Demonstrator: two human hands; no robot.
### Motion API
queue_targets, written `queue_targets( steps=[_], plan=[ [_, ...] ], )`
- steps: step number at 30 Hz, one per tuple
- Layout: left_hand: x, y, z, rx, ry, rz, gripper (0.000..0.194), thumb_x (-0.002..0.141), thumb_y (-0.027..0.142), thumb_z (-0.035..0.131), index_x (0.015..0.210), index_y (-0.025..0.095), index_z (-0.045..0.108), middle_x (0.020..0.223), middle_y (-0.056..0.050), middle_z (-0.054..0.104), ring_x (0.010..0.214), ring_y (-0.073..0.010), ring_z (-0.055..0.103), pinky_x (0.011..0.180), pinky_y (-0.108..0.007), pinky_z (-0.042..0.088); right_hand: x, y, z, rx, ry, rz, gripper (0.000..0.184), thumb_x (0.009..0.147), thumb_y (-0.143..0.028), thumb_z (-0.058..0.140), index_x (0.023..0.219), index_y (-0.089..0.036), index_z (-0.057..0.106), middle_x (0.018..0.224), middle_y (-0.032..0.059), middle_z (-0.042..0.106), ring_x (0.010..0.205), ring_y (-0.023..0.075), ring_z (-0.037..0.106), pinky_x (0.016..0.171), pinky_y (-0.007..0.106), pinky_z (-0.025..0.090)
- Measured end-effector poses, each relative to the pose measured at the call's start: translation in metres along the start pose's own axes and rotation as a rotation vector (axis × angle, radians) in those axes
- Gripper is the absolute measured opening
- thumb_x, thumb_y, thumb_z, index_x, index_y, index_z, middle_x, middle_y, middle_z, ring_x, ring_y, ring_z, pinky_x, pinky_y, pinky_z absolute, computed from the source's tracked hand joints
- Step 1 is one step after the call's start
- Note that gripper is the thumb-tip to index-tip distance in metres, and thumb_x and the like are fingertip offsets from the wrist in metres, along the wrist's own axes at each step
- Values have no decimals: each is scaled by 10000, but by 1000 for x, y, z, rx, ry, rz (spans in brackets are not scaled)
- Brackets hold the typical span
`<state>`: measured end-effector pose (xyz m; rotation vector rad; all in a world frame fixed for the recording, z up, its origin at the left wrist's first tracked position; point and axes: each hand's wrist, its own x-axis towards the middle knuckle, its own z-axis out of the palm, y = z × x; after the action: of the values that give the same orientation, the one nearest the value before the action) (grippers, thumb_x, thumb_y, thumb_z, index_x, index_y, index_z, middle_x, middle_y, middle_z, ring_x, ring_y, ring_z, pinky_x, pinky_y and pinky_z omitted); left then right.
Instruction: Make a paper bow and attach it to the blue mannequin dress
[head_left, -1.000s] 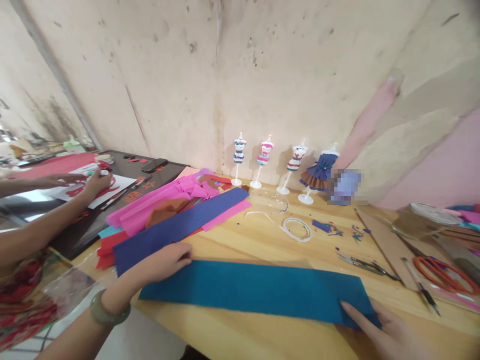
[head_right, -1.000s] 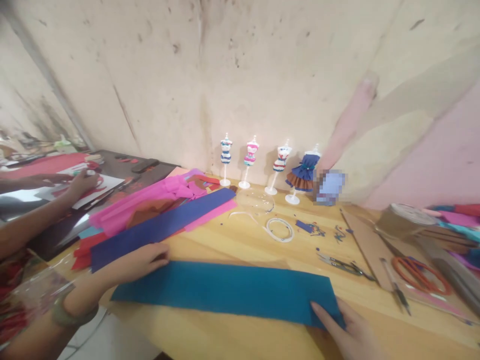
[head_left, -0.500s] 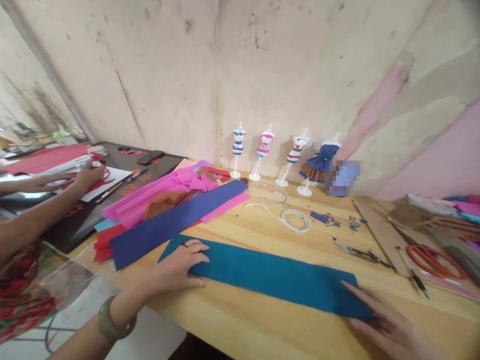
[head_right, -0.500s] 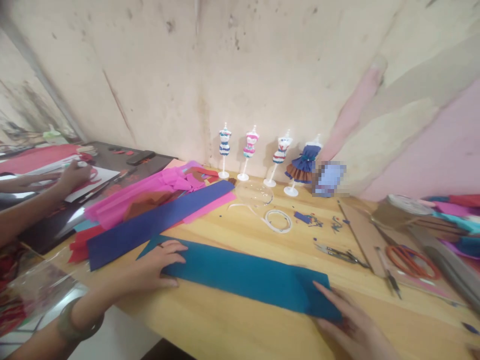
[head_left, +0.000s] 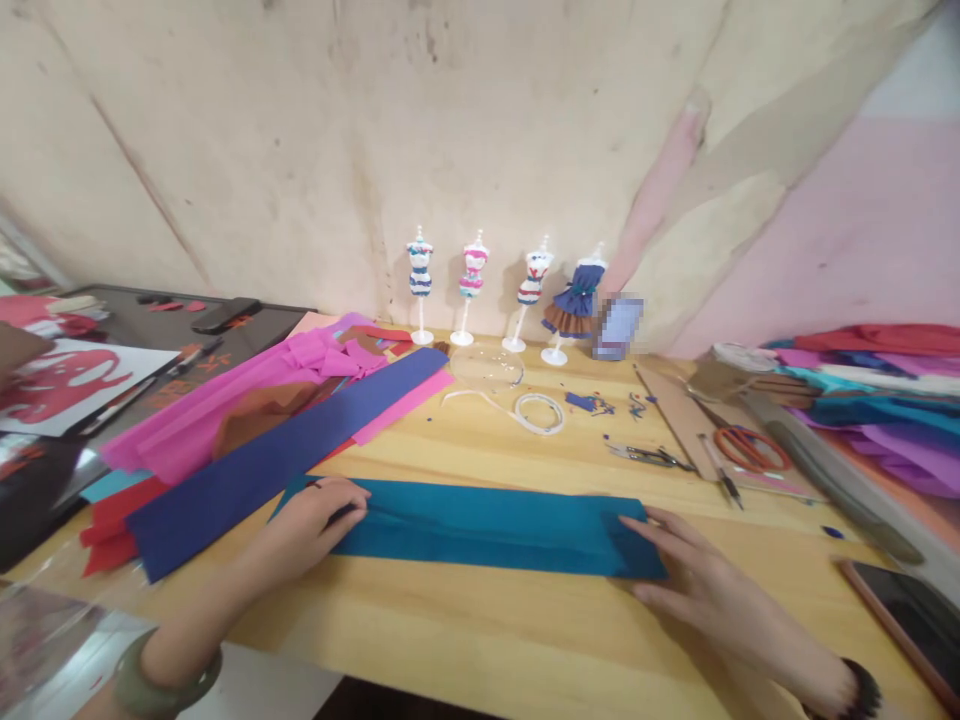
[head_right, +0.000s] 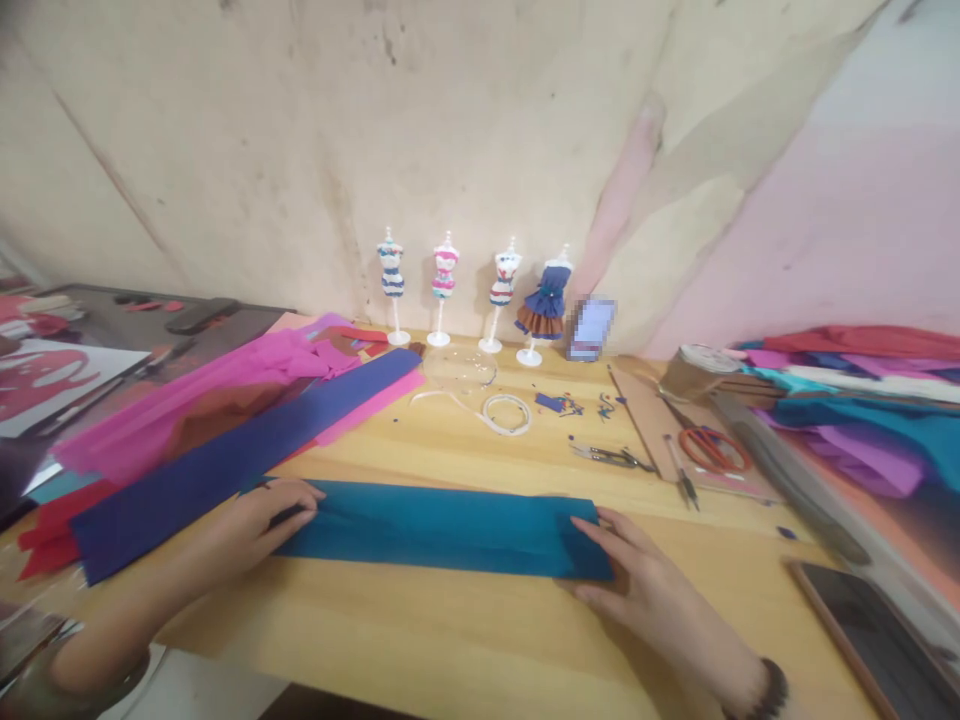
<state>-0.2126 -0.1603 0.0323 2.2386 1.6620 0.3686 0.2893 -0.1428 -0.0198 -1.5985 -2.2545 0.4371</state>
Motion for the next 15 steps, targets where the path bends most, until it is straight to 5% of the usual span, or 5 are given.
queue_targets(
  steps=[6, 15],
  plan=[
    [3, -1, 2, 14, 7, 7, 314, 916, 407, 413, 827, 224, 652, 1094, -50, 711, 1066, -236, 630, 924, -352, 473, 5, -19, 6, -146, 174, -227, 502, 825, -441, 650, 1284, -240, 614, 1469, 137, 450, 1362, 363, 395, 1057, 546, 429],
    [-5, 3, 3, 56, -47, 8, 240, 832, 431, 572, 778, 225, 682, 1207, -72, 662, 1180, -281, 553, 995, -407, 433, 13, -52, 13, -36, 51, -356, 211, 913, -328, 555, 942, -279, 758, 1278, 86, 637, 1298, 323, 485, 1042, 562, 444]
  ],
)
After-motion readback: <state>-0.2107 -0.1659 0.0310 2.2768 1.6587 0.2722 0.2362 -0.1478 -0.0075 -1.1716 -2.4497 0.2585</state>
